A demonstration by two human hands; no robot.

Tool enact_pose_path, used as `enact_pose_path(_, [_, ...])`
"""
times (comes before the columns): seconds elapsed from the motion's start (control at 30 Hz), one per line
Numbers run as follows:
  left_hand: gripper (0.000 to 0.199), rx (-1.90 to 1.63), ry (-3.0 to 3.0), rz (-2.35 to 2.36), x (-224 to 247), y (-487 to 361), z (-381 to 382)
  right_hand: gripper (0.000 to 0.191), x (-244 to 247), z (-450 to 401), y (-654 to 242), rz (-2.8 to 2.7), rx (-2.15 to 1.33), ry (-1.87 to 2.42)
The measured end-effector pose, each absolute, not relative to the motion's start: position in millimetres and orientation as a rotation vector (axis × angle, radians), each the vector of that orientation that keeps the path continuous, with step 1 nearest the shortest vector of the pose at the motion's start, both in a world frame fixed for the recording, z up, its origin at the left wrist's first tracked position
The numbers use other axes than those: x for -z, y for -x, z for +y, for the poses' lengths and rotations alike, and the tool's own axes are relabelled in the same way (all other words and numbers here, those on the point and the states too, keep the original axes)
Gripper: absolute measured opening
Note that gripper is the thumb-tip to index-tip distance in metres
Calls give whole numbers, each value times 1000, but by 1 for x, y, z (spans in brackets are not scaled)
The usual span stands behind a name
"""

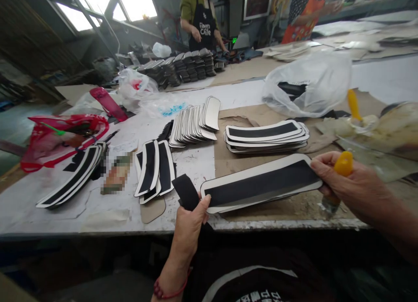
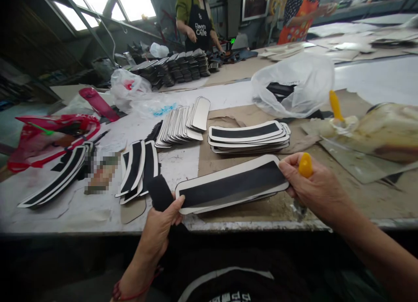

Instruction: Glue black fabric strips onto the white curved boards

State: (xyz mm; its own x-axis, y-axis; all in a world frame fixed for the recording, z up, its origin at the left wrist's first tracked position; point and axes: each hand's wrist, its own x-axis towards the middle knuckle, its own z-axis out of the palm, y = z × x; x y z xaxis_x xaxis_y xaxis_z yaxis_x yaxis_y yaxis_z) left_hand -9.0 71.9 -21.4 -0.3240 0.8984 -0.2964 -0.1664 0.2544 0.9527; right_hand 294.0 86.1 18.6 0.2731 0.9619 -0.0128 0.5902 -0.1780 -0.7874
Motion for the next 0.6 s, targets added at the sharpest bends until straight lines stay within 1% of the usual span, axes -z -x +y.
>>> enact_pose_path(0.17, [33,-1202,-653,1435,9,4,58,47,-14,72,-300,-1361,-811,1830])
enact_pose_path(0.3, [35,-1205,-642,1526,5,-12,49,49,-7,60,-309,-1379,-888,1846])
enact_pose_path(0.43, [44,-1164,-607,1585,7,-25,45,56,-2,50,-316,-1347,-945,1828])
enact_pose_path(0.5, [44,-1127,-659,1595,11,-27,45,57,0,48,-318,-1318,-986,1820])
enact_pose_path(0.6, [40,-1084,-729,1625,17,-26,43,52,3,48,-323,-1324,-966,1870])
